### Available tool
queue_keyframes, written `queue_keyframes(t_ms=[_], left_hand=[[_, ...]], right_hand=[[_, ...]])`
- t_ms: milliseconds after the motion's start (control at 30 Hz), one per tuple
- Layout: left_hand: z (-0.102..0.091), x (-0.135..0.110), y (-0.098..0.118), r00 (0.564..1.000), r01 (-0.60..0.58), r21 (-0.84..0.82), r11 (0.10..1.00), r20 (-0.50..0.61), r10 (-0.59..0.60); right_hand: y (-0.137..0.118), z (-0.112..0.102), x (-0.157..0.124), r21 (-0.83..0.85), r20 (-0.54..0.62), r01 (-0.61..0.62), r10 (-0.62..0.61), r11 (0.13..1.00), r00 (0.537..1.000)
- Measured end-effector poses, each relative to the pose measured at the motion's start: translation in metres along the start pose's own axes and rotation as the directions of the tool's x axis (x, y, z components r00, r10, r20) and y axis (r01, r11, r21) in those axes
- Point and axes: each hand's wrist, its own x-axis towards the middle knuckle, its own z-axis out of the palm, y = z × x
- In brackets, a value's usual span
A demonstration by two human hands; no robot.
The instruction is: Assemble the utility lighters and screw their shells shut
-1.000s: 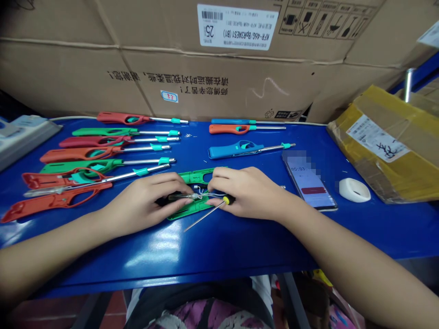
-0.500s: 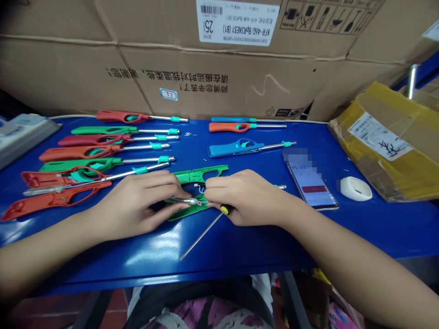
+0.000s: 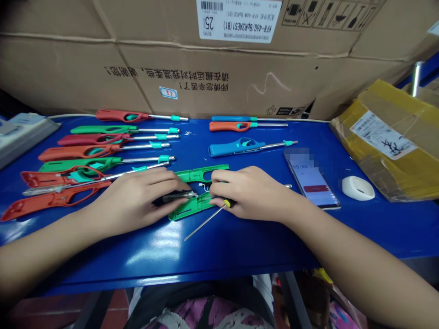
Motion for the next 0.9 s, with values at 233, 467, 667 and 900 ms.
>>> queue_keyframes(t_ms=[233,467,667,900], left_hand=[[0.001,0.000,0.005,0.993,0.114,-0.052,0.992,-0.005,-0.114],[-0.003,-0.003,0.013,0.999,0.039,0.031,0.999,0.022,-0.040],[-0.004,-0.004,0.008,0.995,0.011,0.020,1.000,0.098,-0.013],[-0.016,-0.006,0.001,0.991,-0.021,0.072,0.997,0.134,0.011]], right_hand=[[0.010,-0.021,-0.010,0.010,0.009,-0.135,0.135,0.991,0.991],[0.020,-0.035,-0.020,0.067,0.247,-0.274,0.250,0.959,0.936],[0.026,-0.030,-0.021,0.168,0.286,-0.268,0.213,0.949,0.934],[0.027,-0.031,-0.019,0.180,0.216,-0.280,0.239,0.943,0.947]])
